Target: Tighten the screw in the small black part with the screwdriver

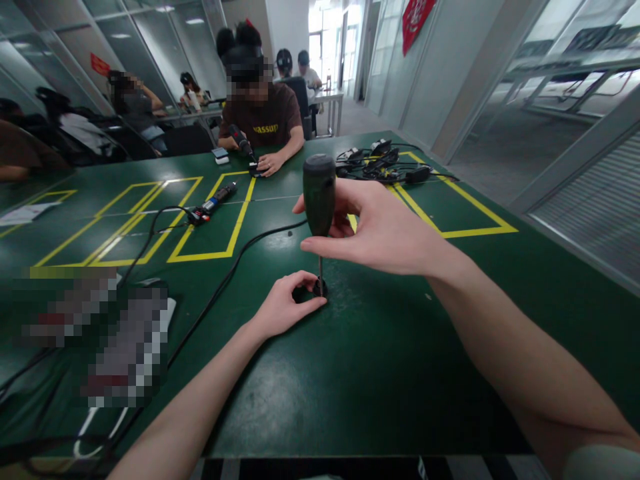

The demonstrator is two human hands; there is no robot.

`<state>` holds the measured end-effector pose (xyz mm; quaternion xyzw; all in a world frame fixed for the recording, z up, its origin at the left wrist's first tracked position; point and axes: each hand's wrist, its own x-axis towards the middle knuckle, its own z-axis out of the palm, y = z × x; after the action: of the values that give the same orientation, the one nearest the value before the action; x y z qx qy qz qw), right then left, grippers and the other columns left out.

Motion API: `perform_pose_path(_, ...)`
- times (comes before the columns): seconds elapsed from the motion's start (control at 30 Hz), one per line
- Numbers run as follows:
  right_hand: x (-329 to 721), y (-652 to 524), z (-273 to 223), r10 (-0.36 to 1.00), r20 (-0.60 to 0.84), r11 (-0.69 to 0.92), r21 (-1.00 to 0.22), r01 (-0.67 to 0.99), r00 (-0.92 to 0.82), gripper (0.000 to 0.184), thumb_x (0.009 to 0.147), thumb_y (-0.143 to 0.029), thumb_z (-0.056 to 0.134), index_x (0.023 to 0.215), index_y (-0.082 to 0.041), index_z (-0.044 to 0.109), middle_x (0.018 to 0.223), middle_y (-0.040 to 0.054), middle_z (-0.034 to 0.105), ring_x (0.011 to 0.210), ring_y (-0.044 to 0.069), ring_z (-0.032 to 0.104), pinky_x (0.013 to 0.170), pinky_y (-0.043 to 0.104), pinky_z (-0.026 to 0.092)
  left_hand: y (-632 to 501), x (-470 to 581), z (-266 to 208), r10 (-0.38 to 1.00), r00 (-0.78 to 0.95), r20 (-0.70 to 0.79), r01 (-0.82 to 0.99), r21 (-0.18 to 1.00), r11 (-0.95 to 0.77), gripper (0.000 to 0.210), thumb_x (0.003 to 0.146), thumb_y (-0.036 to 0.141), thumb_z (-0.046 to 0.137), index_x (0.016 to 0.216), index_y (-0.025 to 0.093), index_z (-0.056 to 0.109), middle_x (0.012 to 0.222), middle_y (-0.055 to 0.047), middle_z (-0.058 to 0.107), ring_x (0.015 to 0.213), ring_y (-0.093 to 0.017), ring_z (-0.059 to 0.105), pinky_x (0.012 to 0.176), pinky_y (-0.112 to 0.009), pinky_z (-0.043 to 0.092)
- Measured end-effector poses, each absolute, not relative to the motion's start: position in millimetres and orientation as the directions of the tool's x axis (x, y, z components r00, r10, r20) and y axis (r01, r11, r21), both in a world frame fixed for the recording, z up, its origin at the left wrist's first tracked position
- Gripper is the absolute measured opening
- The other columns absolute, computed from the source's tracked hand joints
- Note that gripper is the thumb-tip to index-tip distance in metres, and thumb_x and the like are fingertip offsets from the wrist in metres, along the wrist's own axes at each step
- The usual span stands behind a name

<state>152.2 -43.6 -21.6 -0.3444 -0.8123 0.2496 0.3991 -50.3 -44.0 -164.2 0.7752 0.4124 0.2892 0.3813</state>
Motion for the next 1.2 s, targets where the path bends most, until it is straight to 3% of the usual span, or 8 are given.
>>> perform_pose_path(1.2, 150.8, -43.7, -21.1, 0.771, 0.458, 0.621, -0.694, 0.365, -0.442, 0.028, 0.078, -0.019, 0.076, 0.105, -0.019, 0.069, 0.077, -0.0026, 0.058, 0.064, 0.014, 0.048, 0.058, 0.03, 0.038, -44.2, -51.5, -166.2, 0.861, 0.492, 0.127, 0.424, 0.829, -0.364, 0.024, 0.086, 0.037, 0.077, 0.101, 0.02, 0.07, 0.098, -0.003, 0.076, 0.094, -0.02, 0.069, 0.09, -0.035, 0.052)
